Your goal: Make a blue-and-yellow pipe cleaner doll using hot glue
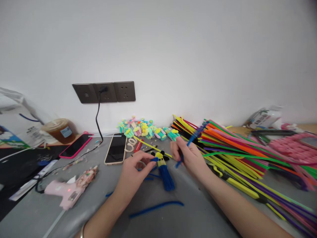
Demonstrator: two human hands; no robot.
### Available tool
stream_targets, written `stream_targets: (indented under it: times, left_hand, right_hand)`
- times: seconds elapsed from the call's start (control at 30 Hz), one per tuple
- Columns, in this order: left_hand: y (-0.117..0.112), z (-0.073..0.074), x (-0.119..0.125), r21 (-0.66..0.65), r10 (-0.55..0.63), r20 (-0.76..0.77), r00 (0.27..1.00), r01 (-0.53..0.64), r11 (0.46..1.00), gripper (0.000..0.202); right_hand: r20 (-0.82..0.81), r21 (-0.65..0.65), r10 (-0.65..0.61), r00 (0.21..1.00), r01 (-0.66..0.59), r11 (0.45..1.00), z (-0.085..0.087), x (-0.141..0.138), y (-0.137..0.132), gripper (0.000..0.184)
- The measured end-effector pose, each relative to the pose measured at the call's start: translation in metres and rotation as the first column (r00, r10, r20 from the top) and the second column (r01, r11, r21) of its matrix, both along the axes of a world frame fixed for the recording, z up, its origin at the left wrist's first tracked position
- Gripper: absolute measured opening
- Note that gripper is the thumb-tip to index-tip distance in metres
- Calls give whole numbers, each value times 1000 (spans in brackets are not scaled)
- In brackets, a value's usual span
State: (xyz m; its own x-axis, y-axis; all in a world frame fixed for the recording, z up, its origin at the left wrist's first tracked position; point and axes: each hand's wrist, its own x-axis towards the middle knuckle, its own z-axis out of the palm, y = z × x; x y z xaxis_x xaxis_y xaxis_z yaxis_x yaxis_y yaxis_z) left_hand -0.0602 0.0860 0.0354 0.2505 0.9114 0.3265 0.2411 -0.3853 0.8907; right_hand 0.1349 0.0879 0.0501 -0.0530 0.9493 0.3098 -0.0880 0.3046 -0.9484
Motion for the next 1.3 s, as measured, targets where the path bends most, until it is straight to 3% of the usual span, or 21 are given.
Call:
stream_targets:
  times: [0.1,0.27,0.43,0.6,0.73,0.87,1.1,1.3]
  left_hand:
    - [1,-1,-1,21,-4,-4,1000,4,1000,10]
    - [2,-2,-1,33,-10,-19,1000,10,999,9]
    - [4,0,-1,33,-6,-37,999,8,999,10]
    - [3,2,-2,50,-15,-98,995,20,999,10]
    - [3,2,-3,60,-12,-104,995,18,998,10]
    - [3,2,-2,55,-1,-91,996,6,998,9]
    - [0,2,-1,89,14,-76,997,-7,996,7]
    - [-1,1,0,68,39,-57,998,-35,997,10]
  right_hand:
    - [-54,-120,94,994,-100,988,-2,-1,0,44]
    - [0,-167,185,983,-182,969,-1,-2,-4,82]
    - [-108,-150,313,944,-326,933,4,0,-4,62]
    - [-279,-37,437,855,-465,885,4,-4,-5,79]
    - [-287,-47,314,905,-341,939,6,-5,-12,39]
    - [-312,-68,309,898,-346,936,6,-5,-13,49]
    - [-50,-28,153,987,-155,988,7,-11,-13,33]
    - [127,-8,49,991,-48,999,11,-13,-12,38]
